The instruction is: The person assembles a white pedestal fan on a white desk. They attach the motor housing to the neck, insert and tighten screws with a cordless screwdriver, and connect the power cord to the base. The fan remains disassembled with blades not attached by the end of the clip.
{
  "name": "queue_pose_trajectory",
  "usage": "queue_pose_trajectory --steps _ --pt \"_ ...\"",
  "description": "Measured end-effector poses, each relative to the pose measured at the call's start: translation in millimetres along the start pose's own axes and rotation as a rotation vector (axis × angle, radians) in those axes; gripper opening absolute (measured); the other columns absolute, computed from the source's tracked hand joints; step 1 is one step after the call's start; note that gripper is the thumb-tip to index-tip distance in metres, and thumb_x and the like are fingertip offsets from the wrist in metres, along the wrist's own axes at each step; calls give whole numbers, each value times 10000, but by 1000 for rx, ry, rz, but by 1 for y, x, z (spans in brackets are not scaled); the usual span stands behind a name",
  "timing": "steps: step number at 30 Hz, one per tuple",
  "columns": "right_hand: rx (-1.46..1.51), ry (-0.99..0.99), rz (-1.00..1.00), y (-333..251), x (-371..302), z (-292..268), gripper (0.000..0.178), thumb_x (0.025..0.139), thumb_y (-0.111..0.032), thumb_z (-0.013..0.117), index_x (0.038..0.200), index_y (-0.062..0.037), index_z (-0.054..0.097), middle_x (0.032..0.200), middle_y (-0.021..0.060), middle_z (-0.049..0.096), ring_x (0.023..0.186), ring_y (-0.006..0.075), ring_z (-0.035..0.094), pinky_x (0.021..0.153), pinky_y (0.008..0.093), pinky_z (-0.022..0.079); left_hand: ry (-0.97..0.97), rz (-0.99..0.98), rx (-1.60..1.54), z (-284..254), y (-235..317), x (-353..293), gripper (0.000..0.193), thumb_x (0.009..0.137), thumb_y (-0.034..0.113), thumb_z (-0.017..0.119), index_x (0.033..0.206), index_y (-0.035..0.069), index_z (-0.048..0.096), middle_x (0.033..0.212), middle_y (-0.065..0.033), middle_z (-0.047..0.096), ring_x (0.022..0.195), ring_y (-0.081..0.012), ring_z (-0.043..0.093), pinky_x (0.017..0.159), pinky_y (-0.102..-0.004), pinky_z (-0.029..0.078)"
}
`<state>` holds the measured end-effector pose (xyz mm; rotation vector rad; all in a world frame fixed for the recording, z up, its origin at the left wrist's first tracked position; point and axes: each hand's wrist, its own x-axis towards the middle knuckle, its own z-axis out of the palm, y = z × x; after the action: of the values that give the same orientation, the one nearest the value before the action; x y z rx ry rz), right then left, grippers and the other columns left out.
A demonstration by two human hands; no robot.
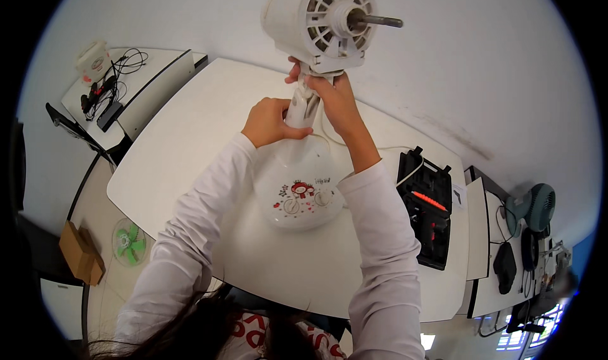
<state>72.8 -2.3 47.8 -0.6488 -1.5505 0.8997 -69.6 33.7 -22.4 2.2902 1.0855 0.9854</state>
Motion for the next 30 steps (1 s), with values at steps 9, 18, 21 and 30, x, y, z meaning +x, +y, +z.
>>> queue_pose_trajectory --steps 9,18,21,30 --pt "-84 42 -21 -30 3 5 292 766 -63 483 1019 49 577 898 78 601 784 178 600 744 303 480 -30 13 -100 -21 21 -4 484 554 443 746 779 24 657 626 -81 618 546 -209 575 567 -300 453" --pt "-35 120 22 -29 -9 39 281 783 -117 503 996 46 588 909 81 609 803 159 590 731 290 465 -310 60 -405 -29 -8 -10 360 606 222 769 813 -21 604 710 -16 580 663 -85 523 634 -246 439" --pt "-79 122 32 -31 -13 51 305 771 -108 500 1027 40 580 928 84 608 834 164 589 766 292 451 -368 31 -458 -36 -18 -21 366 610 216 765 837 -19 599 750 -12 582 683 -81 520 650 -241 439" --pt "90 116 160 -30 -53 74 292 748 -71 485 1001 50 567 968 98 594 821 165 580 768 300 459 -407 -27 -468 -28 -19 -72 327 579 152 762 818 0 600 705 38 558 648 -46 469 602 -213 394"
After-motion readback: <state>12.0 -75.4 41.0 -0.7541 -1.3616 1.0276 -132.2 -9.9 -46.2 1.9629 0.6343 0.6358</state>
